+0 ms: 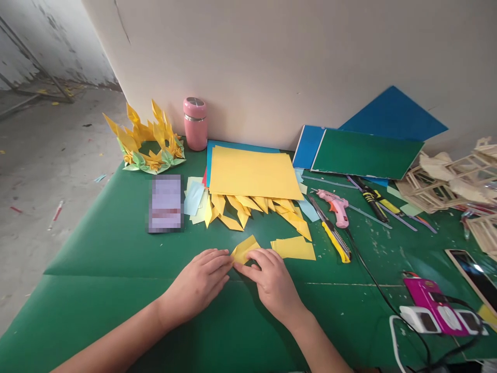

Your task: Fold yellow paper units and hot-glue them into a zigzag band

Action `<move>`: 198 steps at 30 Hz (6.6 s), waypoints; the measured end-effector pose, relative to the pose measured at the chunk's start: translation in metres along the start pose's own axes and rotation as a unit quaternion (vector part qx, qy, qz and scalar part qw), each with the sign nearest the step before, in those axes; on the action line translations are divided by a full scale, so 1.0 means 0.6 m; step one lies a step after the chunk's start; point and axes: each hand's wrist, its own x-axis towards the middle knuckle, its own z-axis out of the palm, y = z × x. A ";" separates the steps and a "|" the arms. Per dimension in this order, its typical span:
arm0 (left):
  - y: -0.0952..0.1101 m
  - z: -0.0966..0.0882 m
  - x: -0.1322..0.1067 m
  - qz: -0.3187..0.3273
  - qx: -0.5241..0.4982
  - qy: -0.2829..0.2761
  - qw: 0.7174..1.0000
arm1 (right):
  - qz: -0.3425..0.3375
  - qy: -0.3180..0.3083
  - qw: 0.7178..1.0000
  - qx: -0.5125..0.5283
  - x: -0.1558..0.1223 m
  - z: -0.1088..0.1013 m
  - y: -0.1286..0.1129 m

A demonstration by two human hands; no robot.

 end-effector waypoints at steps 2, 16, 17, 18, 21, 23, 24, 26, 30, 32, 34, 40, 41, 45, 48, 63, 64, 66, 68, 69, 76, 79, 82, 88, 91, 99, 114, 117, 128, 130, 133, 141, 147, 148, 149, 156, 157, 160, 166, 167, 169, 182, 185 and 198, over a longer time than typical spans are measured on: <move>0.001 -0.003 0.004 -0.019 -0.022 -0.010 1.000 | -0.004 0.000 1.000 -0.007 -0.001 -0.002 0.005; 0.017 0.000 0.007 0.036 -0.066 -0.066 0.995 | 0.071 0.060 0.994 0.054 0.018 0.004 0.025; 0.016 -0.001 0.007 0.037 -0.069 -0.066 0.995 | 0.090 0.067 0.992 0.055 0.024 0.009 0.024; 0.015 -0.002 0.008 0.035 -0.072 -0.066 0.995 | 0.103 0.071 0.991 0.055 0.030 0.014 0.023; 0.013 -0.004 0.010 0.027 -0.075 -0.065 0.995 | 0.120 0.067 0.989 0.056 0.046 0.028 0.020; 0.011 -0.004 0.011 0.029 -0.065 -0.059 0.996 | 0.136 0.066 0.986 0.066 0.055 0.035 0.017; 0.010 -0.004 0.012 0.032 -0.057 -0.055 0.996 | 0.144 0.066 0.985 0.075 0.059 0.037 0.016; 0.008 -0.005 0.012 0.033 -0.039 -0.052 0.997 | 0.155 0.063 0.981 0.098 0.066 0.039 0.013; 0.007 -0.008 0.011 0.021 -0.014 -0.059 0.998 | 0.153 0.052 0.978 0.134 0.076 0.038 0.007; 0.009 -0.010 0.010 0.015 -0.012 -0.064 0.998 | 0.148 0.051 0.982 0.109 0.078 0.037 0.006; 0.010 -0.011 0.009 0.009 -0.011 -0.069 0.997 | 0.144 0.049 0.985 0.079 0.078 0.037 0.005; 0.009 -0.012 0.007 0.016 -0.012 -0.069 0.997 | 0.156 0.052 0.980 0.116 0.079 0.040 -0.001; 0.009 -0.013 0.007 0.020 -0.014 -0.066 0.998 | 0.162 0.057 0.977 0.124 0.079 0.041 -0.002; 0.008 -0.012 0.007 0.017 -0.020 -0.054 0.998 | 0.182 0.092 0.969 0.136 0.076 0.044 -0.004; 0.007 -0.010 0.006 0.011 -0.020 -0.056 0.998 | 0.178 0.113 0.969 0.132 0.074 0.047 -0.003; 0.008 -0.009 0.004 -0.005 -0.021 -0.065 0.998 | 0.037 0.112 0.991 0.062 0.072 0.047 0.008; 0.008 -0.009 0.004 -0.005 -0.022 -0.064 0.998 | 0.036 0.110 0.991 0.064 0.073 0.046 0.008; 0.008 -0.010 0.005 -0.005 -0.023 -0.063 0.998 | 0.036 0.105 0.991 0.069 0.074 0.045 0.010; 0.008 -0.011 0.005 -0.005 -0.026 -0.062 0.998 | 0.034 0.097 0.992 0.074 0.075 0.045 0.012; 0.007 -0.010 0.004 -0.005 -0.027 -0.062 0.998 | 0.032 0.093 0.992 0.076 0.076 0.045 0.013; 0.005 -0.007 0.000 -0.018 -0.025 -0.072 0.997 | 0.026 0.080 0.993 0.077 0.075 0.045 0.017; 0.006 -0.007 0.001 -0.021 -0.031 -0.073 0.997 | 0.022 0.075 0.994 0.077 0.076 0.044 0.016; 0.006 -0.008 0.003 -0.017 -0.045 -0.076 0.996 | 0.018 0.070 0.995 0.073 0.077 0.042 0.016; 0.006 -0.011 0.007 -0.021 -0.067 -0.077 0.995 | 0.018 0.063 0.995 0.069 0.078 0.041 0.016; 0.007 -0.013 0.009 -0.029 -0.071 -0.082 0.994 | 0.024 0.054 0.996 0.065 0.079 0.040 0.014; 0.007 -0.014 0.011 -0.030 -0.060 -0.085 0.994 | 0.020 0.040 0.999 0.030 0.067 0.028 0.012; 0.005 -0.012 0.009 -0.028 -0.068 -0.076 0.994 | 0.006 0.040 0.999 0.003 0.055 0.028 0.009; 0.004 -0.009 0.008 -0.021 -0.064 -0.055 0.996 | 0.014 0.038 0.999 0.000 0.057 0.030 0.004; -0.009 0.000 0.017 -0.231 0.096 0.102 0.963 | -0.004 0.034 0.999 -0.027 0.043 0.038 -0.011; -0.011 0.006 0.028 -0.240 0.106 0.098 0.960 | -0.003 0.034 0.999 -0.034 0.041 0.039 -0.012; -0.013 0.013 0.044 -0.246 0.113 0.104 0.957 | 0.003 0.035 0.999 -0.039 0.040 0.041 -0.012; -0.017 0.022 0.045 -0.200 0.087 0.108 0.970 | 0.009 0.041 0.999 -0.025 0.039 0.045 -0.012; -0.019 0.020 0.039 -0.135 0.055 0.100 0.984 | 0.016 0.042 0.999 0.010 0.040 0.040 -0.011; -0.018 0.018 0.038 -0.128 0.052 0.099 0.985 | 0.018 0.042 0.999 0.015 0.040 0.039 -0.010; -0.017 0.017 0.037 -0.123 0.051 0.099 0.986 | 0.019 0.042 0.999 0.019 0.041 0.039 -0.010; -0.022 0.011 0.027 -0.089 0.080 0.097 0.988 | 0.015 0.050 0.998 0.034 0.042 0.039 -0.008; -0.023 0.011 0.026 -0.079 0.090 0.088 0.989 | 0.014 0.052 0.998 0.035 0.041 0.039 -0.008; -0.028 0.009 0.027 -0.048 0.116 0.061 0.990 | 0.013 0.055 0.998 0.036 0.041 0.040 -0.007; -0.037 0.007 0.025 0.013 0.138 0.028 0.990 | 0.011 0.055 0.998 0.041 0.042 0.040 -0.006; -0.039 0.007 0.024 0.031 0.145 0.024 0.989 | 0.011 0.055 0.998 0.041 0.042 0.040 -0.006; -0.043 0.006 0.021 0.063 0.159 0.017 0.985 | 0.009 0.056 0.998 0.039 0.042 0.040 -0.006; -0.034 -0.002 0.022 0.023 0.148 0.028 0.988 | 0.085 0.136 0.986 0.032 0.041 0.038 0.001; -0.030 -0.001 0.023 0.016 0.124 0.037 0.991 | 0.111 0.125 0.985 0.033 0.043 0.039 0.002; -0.017 0.000 0.023 -0.012 0.107 0.036 0.994 | 0.160 0.096 0.976 0.110 0.062 0.043 0.005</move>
